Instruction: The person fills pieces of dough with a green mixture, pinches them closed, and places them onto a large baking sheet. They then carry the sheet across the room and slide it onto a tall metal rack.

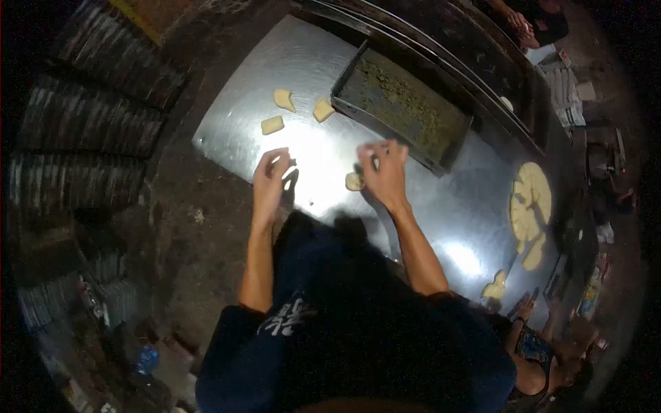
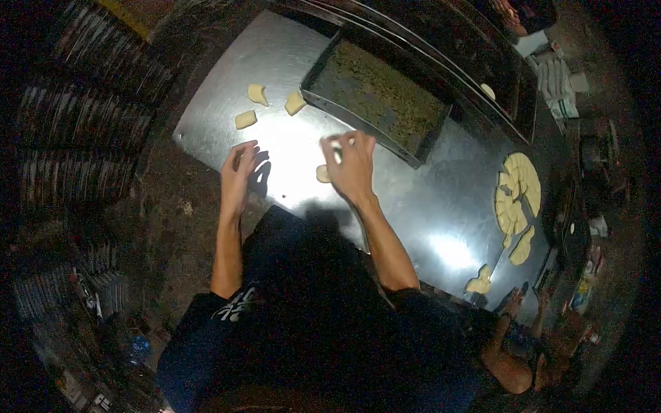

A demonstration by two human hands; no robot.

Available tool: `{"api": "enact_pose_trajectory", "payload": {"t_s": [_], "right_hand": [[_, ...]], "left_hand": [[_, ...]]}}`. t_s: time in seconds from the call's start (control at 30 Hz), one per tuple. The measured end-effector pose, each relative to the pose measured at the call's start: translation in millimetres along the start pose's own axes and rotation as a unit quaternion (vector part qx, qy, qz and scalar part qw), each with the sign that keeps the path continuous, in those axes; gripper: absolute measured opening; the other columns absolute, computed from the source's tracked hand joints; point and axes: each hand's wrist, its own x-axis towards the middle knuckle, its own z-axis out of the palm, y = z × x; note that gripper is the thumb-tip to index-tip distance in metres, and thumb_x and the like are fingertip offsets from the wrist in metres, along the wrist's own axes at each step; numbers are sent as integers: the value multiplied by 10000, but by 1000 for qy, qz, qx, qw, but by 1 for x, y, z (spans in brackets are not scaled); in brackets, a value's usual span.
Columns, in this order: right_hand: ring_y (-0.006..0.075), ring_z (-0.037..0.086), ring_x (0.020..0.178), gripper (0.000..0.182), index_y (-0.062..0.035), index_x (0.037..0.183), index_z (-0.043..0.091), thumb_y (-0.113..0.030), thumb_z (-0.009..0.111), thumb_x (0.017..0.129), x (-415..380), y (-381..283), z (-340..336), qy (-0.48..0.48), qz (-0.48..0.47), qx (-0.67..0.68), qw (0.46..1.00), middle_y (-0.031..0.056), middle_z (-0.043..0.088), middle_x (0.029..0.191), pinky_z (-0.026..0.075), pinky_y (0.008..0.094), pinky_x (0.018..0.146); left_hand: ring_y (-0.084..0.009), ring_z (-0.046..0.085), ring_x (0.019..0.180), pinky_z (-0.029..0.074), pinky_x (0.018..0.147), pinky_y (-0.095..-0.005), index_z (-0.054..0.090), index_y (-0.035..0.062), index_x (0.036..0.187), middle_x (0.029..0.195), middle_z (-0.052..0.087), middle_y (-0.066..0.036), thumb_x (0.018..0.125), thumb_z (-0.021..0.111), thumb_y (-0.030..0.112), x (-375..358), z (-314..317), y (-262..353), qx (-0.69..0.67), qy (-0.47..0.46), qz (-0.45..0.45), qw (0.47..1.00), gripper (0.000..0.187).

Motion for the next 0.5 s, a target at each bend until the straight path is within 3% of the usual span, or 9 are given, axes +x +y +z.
{"api": "enact_pose_trajectory", "payload": {"t_s": [0.07, 0.17, 0.23, 0.3, 0.37, 0.4, 0.43, 0.47, 0.5], "right_hand": [[326, 433, 1018, 306, -64, 1001, 666, -342, 603, 888, 0, 4, 32, 39, 2, -24, 999, 156, 520, 1014, 389, 440, 886], [316, 456, 957, 331, -40, 1108, 560, -309, 509, 922, -2, 7, 93, -27, -52, -225, 973, 183, 510, 1018, 361, 472, 832], [326, 472, 957, 328, -36, 1097, 564, -302, 513, 913, 3, 5, 90, -65, -43, -155, 985, 182, 512, 1018, 365, 470, 849], [339, 479, 971, 352, -24, 1140, 554, -276, 524, 895, -6, 14, 87, -45, -69, -89, 993, 179, 520, 1047, 368, 458, 874], [382, 468, 998, 311, -2, 1082, 585, -243, 485, 913, -30, 15, 68, -104, -6, -90, 990, 213, 549, 1047, 368, 505, 880], [375, 486, 993, 311, -7, 1029, 622, -272, 531, 893, -33, 24, 57, -219, -35, -125, 967, 205, 573, 1009, 388, 492, 876], [368, 504, 987, 317, -12, 977, 659, -301, 578, 874, -32, 38, 44, -333, -61, -155, 928, 197, 596, 971, 409, 480, 871], [368, 504, 987, 317, -12, 977, 659, -301, 578, 874, -28, 46, 24, -314, -48, -162, 934, 197, 596, 971, 409, 480, 871], [343, 528, 961, 319, -18, 934, 680, -321, 633, 844, -25, 45, -3, -303, 14, -19, 953, 181, 613, 945, 435, 455, 845]], "left_hand": [[-158, 609, 944, 516, 751, -255, 594, 20, 1148, 1025, 612, -102, 940, 616, 220, 0, -6, -1, 4, 15, 9, 1000, 290], [-178, 624, 919, 530, 739, -273, 586, 3, 1158, 1050, 607, -122, 940, 611, 216, 26, 6, 11, 51, -29, 34, 998, 306], [-174, 634, 913, 528, 750, -282, 581, -7, 1170, 1064, 614, -119, 947, 598, 236, 52, 26, 26, 120, -70, 90, 986, 330], [-214, 627, 964, 499, 823, -299, 584, -27, 1170, 1077, 624, -146, 939, 600, 234, 93, 35, 9, 124, -111, 87, 982, 349], [-266, 620, 984, 495, 845, -342, 570, -39, 1198, 1098, 619, -209, 927, 590, 206, 158, 37, -28, 351, -103, 258, 894, 366], [-334, 611, 984, 480, 876, -395, 554, -45, 1225, 1098, 608, -247, 915, 577, 217, 166, 42, -30, 378, -119, 261, 880, 406], [-381, 577, 1015, 442, 915, -438, 583, -47, 1183, 1098, 596, -253, 899, 580, 234, 186, 41, -53, 509, -94, 280, 808, 400], [-397, 528, 1053, 393, 948, -454, 623, -33, 1121, 1095, 581, -248, 879, 598, 258, 194, 40, -68, 506, -86, 327, 794, 379], [-436, 435, 1110, 310, 998, -531, 634, -31, 1018, 1161, 528, -284, 872, 563, 250, 180, 49, -60, 470, -93, 302, 824, 325]]}}
